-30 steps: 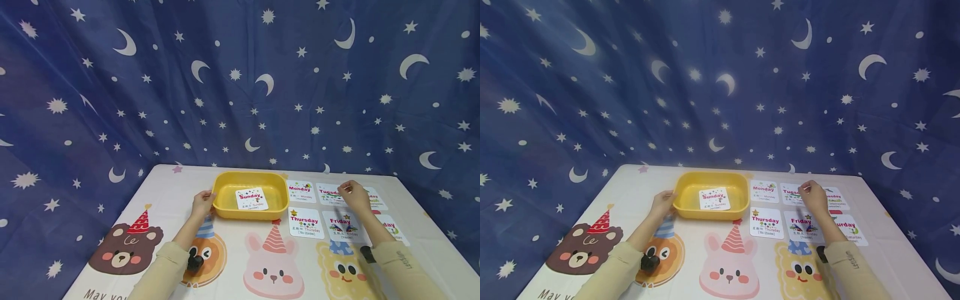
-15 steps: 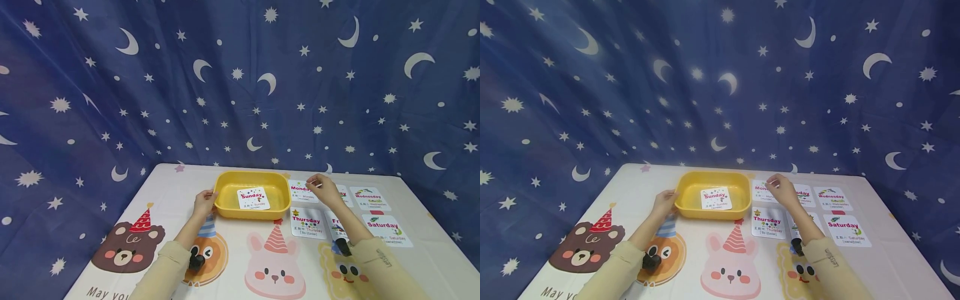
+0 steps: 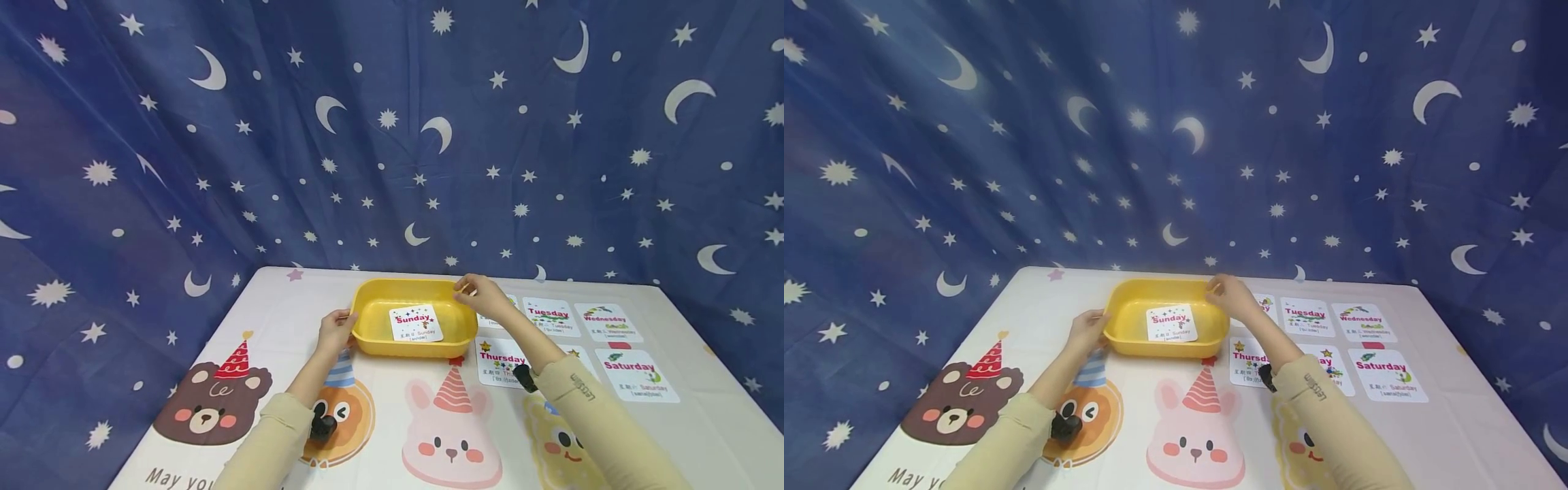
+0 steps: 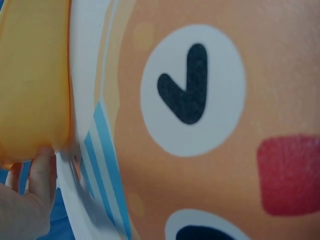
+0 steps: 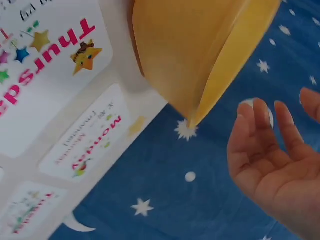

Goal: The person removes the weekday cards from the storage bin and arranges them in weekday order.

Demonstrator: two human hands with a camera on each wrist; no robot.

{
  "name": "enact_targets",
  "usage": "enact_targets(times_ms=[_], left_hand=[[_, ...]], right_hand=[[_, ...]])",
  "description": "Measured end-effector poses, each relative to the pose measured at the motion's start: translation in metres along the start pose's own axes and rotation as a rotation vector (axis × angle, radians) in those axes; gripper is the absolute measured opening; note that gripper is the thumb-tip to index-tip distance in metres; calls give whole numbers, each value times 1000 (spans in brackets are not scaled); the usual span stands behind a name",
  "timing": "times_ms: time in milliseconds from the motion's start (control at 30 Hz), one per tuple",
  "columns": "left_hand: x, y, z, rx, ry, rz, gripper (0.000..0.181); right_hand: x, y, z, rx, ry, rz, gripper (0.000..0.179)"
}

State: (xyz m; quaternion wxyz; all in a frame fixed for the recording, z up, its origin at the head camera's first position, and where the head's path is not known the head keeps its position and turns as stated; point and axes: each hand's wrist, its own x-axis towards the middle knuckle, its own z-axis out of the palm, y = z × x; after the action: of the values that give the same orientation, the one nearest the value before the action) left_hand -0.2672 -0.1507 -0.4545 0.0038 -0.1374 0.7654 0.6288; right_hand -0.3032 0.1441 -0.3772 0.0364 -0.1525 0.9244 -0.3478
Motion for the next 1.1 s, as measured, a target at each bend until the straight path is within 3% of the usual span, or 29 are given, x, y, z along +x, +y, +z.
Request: enact_targets(times_ms=[200, 633, 900, 1100], left_hand=[[-2, 1, 1, 3, -9, -2, 37], [0, 1, 1, 10, 6, -4, 36], [1, 0, 0, 7, 8, -7, 37], [-1, 2, 0, -1, 3, -2, 36]], right_hand=[[16, -16, 9, -114, -138, -63, 27], [56, -47, 25, -444, -421, -99, 33], [80, -48, 41, -568, -528, -154, 38], [93, -43, 57, -711, -668, -145, 43]])
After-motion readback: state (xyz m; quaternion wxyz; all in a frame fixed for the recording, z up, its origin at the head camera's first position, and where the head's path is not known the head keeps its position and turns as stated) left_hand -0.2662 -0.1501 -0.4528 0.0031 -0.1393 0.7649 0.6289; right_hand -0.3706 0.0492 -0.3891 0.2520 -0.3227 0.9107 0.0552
